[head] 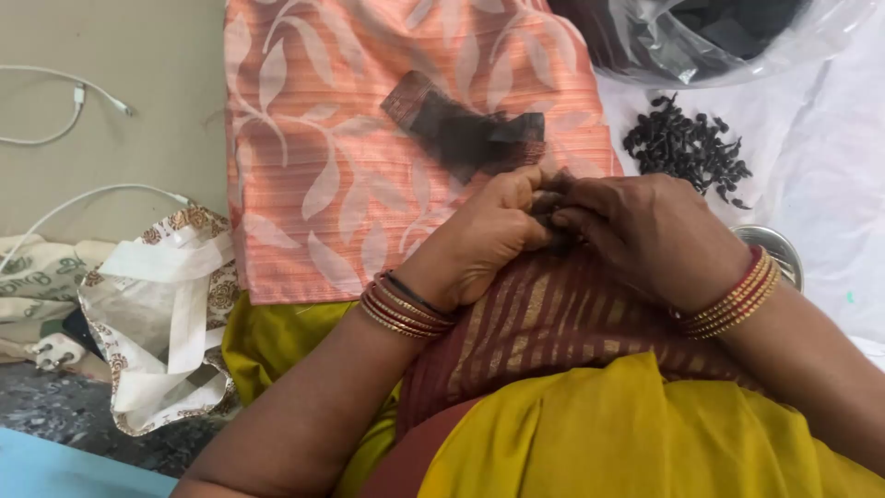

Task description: The person sits on the floor and wraps small dark material pieces inside squares of black netting, twisting the net to form bud shapes. They take net squares from a stack, add filling from a pile of dark pieces, and place finished buds on a white sheet with a growing pile of completed buds.

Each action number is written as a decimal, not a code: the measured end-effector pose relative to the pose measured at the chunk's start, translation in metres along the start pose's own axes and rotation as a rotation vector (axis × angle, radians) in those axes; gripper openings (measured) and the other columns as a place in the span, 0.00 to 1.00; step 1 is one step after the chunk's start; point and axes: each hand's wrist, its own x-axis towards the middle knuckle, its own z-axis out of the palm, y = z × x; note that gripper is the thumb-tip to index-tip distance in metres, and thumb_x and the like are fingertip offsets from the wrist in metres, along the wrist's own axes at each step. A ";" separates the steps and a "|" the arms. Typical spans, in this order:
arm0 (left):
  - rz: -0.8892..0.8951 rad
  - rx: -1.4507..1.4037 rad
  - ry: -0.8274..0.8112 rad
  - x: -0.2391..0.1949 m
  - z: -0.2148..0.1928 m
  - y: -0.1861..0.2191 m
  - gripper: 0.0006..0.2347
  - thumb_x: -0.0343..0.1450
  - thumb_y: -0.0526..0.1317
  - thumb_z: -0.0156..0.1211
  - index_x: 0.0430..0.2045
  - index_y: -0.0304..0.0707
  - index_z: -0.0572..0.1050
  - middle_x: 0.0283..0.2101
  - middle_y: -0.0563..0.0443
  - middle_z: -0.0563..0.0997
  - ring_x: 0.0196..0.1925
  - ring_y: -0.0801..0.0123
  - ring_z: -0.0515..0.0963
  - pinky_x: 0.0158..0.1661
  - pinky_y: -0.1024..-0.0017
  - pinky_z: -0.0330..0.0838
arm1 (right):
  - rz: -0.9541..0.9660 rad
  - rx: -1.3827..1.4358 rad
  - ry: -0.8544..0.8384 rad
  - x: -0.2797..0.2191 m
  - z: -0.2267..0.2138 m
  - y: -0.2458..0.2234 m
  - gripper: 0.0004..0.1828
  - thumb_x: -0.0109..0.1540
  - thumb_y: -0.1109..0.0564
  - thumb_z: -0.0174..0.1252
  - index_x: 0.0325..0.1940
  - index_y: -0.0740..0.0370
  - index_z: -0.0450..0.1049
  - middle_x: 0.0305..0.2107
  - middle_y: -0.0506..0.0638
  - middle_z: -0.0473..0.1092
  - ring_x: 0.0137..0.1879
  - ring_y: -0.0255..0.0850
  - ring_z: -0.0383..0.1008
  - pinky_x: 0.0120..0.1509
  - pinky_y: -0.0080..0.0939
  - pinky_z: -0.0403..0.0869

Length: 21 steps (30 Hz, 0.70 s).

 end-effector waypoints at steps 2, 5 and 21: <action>0.000 -0.049 0.004 0.005 -0.006 -0.008 0.21 0.66 0.14 0.47 0.53 0.26 0.70 0.52 0.43 0.77 0.53 0.64 0.78 0.54 0.71 0.75 | -0.020 0.008 0.003 0.002 -0.004 -0.007 0.13 0.62 0.54 0.60 0.48 0.61 0.80 0.29 0.62 0.76 0.33 0.57 0.78 0.37 0.52 0.75; 0.004 -0.101 -0.002 0.004 -0.006 -0.010 0.23 0.65 0.14 0.46 0.54 0.26 0.70 0.52 0.42 0.78 0.52 0.63 0.79 0.52 0.71 0.77 | -0.036 -0.006 -0.010 0.006 -0.009 -0.015 0.15 0.61 0.55 0.60 0.50 0.62 0.79 0.32 0.61 0.78 0.35 0.57 0.79 0.39 0.51 0.76; -0.026 -0.043 0.030 0.003 -0.008 -0.002 0.19 0.68 0.16 0.46 0.53 0.24 0.69 0.47 0.41 0.79 0.45 0.67 0.81 0.49 0.72 0.78 | -0.076 -0.169 0.023 0.001 -0.017 -0.027 0.16 0.54 0.64 0.62 0.46 0.62 0.80 0.33 0.55 0.79 0.33 0.50 0.80 0.37 0.48 0.78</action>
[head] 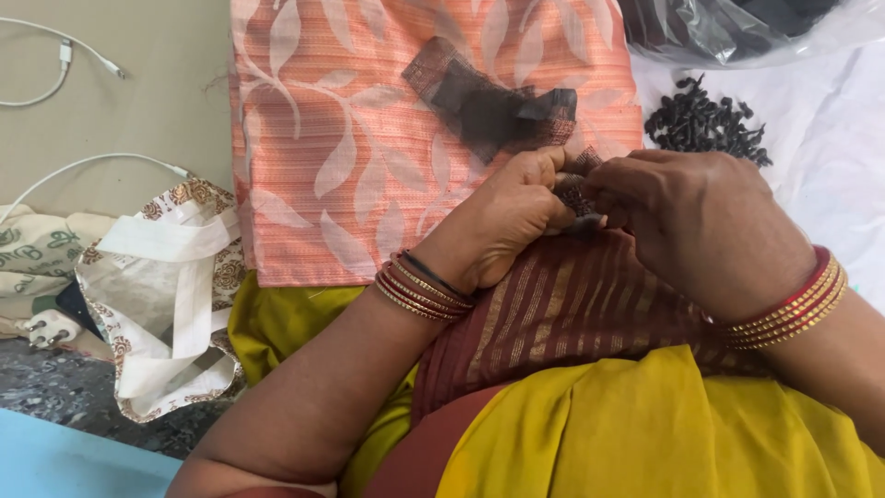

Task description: The person sits on the floor and wraps small dark material pieces inside squares of black netting, twisting the net to form bud shapes. They take net squares from a stack, add filling from a pile of dark pieces, and place finished buds on a white sheet with a growing pile of completed buds.

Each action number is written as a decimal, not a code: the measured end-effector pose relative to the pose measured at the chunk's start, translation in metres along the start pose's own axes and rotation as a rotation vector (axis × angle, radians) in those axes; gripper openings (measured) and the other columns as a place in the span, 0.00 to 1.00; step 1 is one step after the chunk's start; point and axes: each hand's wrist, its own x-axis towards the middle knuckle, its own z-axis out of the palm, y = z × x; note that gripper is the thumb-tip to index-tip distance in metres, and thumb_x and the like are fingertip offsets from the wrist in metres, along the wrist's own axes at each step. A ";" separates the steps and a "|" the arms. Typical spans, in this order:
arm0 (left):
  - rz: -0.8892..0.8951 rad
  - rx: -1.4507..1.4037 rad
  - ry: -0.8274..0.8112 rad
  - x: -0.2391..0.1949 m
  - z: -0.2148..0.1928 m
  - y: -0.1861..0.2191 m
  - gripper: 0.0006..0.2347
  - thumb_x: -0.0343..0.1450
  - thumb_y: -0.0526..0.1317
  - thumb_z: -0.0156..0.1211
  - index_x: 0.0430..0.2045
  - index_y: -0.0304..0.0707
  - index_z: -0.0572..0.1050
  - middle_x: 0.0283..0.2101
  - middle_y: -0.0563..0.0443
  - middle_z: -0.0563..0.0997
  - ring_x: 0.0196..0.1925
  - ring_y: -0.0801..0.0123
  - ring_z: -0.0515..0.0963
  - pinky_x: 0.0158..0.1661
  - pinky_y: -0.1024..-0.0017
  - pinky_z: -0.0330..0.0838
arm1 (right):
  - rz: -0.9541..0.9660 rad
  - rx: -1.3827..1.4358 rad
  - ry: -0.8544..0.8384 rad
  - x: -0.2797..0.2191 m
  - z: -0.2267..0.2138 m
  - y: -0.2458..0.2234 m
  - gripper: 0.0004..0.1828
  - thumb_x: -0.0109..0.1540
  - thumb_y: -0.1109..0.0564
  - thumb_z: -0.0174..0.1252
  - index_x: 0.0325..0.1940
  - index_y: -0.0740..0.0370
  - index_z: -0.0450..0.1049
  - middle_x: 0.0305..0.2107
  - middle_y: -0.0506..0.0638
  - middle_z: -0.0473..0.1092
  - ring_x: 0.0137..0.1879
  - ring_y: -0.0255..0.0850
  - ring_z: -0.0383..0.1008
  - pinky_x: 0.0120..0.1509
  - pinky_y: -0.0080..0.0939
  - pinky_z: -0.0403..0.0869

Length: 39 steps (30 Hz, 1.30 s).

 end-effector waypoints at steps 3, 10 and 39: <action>0.000 -0.029 -0.002 -0.003 0.003 0.003 0.20 0.67 0.16 0.45 0.55 0.23 0.69 0.46 0.40 0.80 0.44 0.66 0.82 0.48 0.72 0.78 | 0.033 0.015 0.040 0.000 0.000 0.000 0.07 0.61 0.62 0.62 0.42 0.57 0.83 0.33 0.52 0.79 0.32 0.49 0.79 0.35 0.47 0.77; -0.004 0.000 0.034 -0.003 0.002 0.003 0.19 0.69 0.18 0.47 0.56 0.21 0.68 0.48 0.39 0.80 0.45 0.67 0.82 0.48 0.74 0.79 | 0.023 0.025 0.122 -0.004 0.000 0.005 0.11 0.60 0.62 0.63 0.46 0.56 0.84 0.35 0.52 0.79 0.32 0.48 0.79 0.36 0.44 0.77; -0.102 0.322 0.245 -0.013 0.035 0.024 0.20 0.72 0.25 0.52 0.61 0.25 0.61 0.46 0.43 0.79 0.45 0.70 0.81 0.48 0.75 0.78 | 0.348 0.781 0.077 -0.020 0.046 0.060 0.10 0.63 0.54 0.64 0.42 0.63 0.80 0.28 0.48 0.81 0.30 0.31 0.79 0.36 0.32 0.77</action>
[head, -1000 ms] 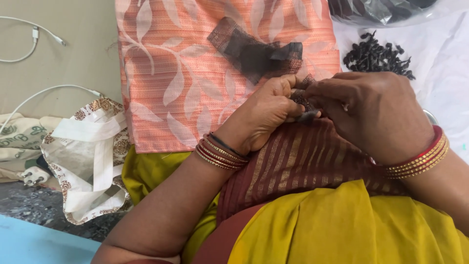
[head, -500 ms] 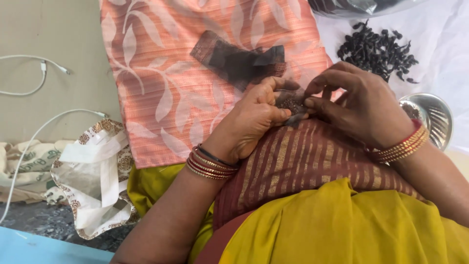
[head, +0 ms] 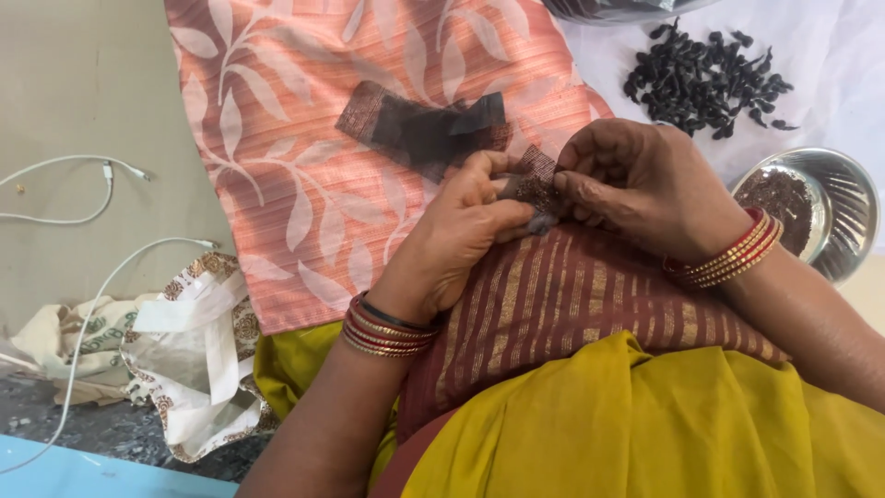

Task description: The person sits on the floor and wraps small dark material pieces inside squares of black netting, twisting the net to form bud shapes. They take net squares from a stack, add filling from a pile of dark pieces, and place finished buds on a white sheet with a growing pile of completed buds.

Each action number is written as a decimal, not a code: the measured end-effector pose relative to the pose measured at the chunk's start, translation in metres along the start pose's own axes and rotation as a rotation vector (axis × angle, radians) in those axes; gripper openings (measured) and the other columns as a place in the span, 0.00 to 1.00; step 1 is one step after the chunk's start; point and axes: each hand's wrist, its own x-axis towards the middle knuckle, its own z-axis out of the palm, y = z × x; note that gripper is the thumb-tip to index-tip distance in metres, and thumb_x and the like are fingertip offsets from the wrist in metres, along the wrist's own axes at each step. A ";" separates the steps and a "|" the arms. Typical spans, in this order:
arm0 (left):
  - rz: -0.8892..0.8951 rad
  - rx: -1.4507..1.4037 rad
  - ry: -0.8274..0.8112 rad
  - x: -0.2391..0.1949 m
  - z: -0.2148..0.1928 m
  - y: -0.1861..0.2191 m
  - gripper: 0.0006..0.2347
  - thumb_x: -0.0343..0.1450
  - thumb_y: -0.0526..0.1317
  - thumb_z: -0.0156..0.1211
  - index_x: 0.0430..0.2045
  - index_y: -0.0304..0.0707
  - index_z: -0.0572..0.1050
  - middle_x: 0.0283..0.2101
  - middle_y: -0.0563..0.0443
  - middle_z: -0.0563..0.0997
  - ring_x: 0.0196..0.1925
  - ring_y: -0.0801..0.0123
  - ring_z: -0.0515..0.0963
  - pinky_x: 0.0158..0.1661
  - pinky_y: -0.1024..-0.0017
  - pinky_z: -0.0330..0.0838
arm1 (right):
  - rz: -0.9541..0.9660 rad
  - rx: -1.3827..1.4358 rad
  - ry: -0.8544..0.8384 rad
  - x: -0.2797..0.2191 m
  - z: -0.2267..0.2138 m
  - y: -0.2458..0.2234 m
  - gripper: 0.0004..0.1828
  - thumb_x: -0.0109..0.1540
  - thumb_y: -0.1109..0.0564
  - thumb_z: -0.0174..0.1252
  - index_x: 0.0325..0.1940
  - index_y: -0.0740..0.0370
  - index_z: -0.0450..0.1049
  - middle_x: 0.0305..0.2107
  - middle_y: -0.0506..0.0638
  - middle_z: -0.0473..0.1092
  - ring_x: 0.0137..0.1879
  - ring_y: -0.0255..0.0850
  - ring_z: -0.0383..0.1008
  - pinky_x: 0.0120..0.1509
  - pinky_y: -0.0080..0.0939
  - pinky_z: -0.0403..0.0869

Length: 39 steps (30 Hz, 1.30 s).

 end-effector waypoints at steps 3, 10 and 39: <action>0.006 -0.075 -0.020 0.000 -0.009 -0.007 0.18 0.73 0.26 0.50 0.60 0.25 0.62 0.46 0.45 0.81 0.43 0.74 0.81 0.45 0.78 0.78 | 0.039 0.152 -0.020 -0.002 -0.001 0.011 0.11 0.63 0.56 0.63 0.44 0.66 0.78 0.29 0.49 0.80 0.31 0.31 0.78 0.35 0.31 0.77; 0.032 -0.010 0.009 0.003 -0.007 -0.014 0.14 0.75 0.27 0.50 0.56 0.26 0.69 0.42 0.52 0.79 0.42 0.78 0.80 0.45 0.81 0.78 | 0.014 0.328 -0.026 -0.007 0.004 0.006 0.11 0.63 0.58 0.61 0.47 0.66 0.76 0.30 0.49 0.79 0.33 0.30 0.78 0.36 0.30 0.79; 0.005 -0.020 -0.006 0.001 0.000 -0.003 0.09 0.76 0.31 0.51 0.48 0.26 0.74 0.46 0.46 0.83 0.47 0.72 0.84 0.46 0.78 0.80 | -0.366 0.054 0.100 -0.015 0.000 0.023 0.13 0.60 0.67 0.64 0.49 0.59 0.80 0.49 0.49 0.77 0.50 0.37 0.81 0.53 0.36 0.81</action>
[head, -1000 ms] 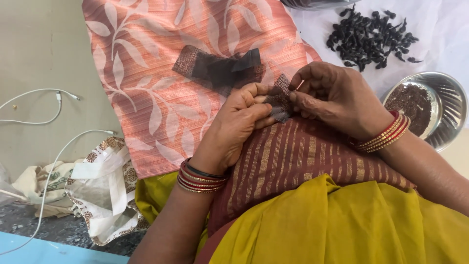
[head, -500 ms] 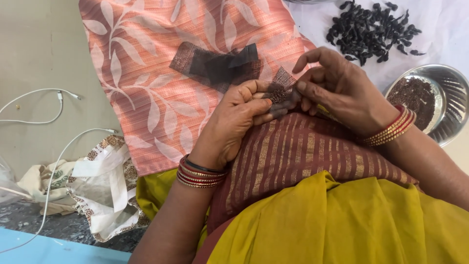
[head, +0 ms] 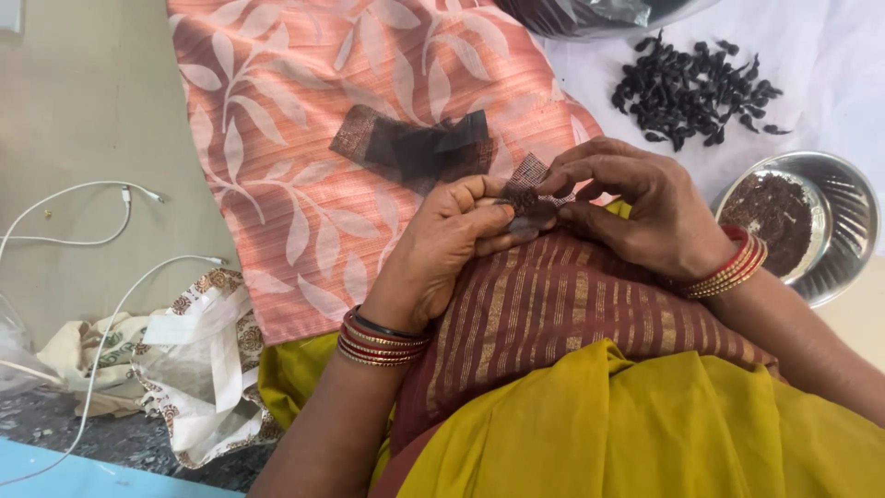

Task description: The person sits on the floor and wraps small dark material pieces inside squares of black netting, twisting the net to form bud shapes. They take net squares from a stack, add filling from a pile of dark pieces, and place finished buds on a white sheet with a growing pile of completed buds.

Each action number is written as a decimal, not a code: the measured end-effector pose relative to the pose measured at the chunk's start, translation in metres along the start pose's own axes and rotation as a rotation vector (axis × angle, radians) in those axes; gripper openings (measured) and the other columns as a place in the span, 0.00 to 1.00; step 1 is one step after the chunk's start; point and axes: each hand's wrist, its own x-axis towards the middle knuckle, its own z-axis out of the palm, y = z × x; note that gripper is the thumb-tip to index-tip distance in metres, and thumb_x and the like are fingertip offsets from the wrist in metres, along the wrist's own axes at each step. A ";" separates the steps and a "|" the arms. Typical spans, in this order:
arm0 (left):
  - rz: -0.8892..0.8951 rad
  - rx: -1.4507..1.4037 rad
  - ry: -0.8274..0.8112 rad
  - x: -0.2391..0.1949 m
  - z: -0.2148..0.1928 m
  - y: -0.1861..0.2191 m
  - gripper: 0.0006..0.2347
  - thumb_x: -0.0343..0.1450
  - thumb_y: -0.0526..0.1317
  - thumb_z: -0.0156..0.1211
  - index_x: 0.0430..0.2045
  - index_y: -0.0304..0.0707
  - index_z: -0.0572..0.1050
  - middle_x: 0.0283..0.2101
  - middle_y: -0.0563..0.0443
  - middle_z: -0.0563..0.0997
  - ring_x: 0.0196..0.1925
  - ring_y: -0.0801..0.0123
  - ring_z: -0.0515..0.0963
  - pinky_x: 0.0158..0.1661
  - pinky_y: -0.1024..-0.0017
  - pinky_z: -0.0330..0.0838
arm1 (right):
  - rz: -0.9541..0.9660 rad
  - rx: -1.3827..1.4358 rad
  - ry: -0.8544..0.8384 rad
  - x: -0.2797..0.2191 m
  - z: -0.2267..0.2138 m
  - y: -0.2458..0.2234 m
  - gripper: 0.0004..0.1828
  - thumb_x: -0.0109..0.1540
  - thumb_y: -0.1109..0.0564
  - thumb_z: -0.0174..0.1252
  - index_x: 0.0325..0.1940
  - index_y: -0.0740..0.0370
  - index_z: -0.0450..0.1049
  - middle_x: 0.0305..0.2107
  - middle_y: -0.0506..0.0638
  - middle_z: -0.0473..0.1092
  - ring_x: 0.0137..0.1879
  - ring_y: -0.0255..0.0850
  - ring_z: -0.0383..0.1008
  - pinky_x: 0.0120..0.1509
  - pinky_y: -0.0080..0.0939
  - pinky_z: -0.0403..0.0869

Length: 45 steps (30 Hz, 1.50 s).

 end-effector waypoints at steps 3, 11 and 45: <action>-0.003 -0.035 -0.003 0.004 -0.006 -0.008 0.09 0.77 0.30 0.52 0.49 0.24 0.74 0.47 0.45 0.82 0.47 0.70 0.83 0.48 0.76 0.79 | 0.002 0.013 0.040 0.000 0.004 0.005 0.14 0.59 0.66 0.66 0.48 0.59 0.80 0.49 0.50 0.77 0.50 0.37 0.81 0.54 0.35 0.82; 0.050 -0.043 -0.041 0.003 0.002 -0.006 0.09 0.76 0.30 0.50 0.48 0.24 0.73 0.47 0.42 0.83 0.48 0.65 0.85 0.49 0.72 0.81 | -0.077 0.014 0.054 0.001 0.008 0.013 0.09 0.60 0.67 0.67 0.44 0.65 0.80 0.46 0.51 0.77 0.49 0.37 0.81 0.55 0.35 0.81; 0.173 0.131 0.036 0.014 -0.004 -0.024 0.08 0.77 0.35 0.58 0.42 0.24 0.76 0.36 0.48 0.84 0.37 0.74 0.83 0.40 0.77 0.82 | -0.123 -0.037 0.044 0.004 0.015 0.009 0.09 0.62 0.67 0.65 0.46 0.67 0.76 0.47 0.53 0.77 0.49 0.38 0.82 0.54 0.36 0.82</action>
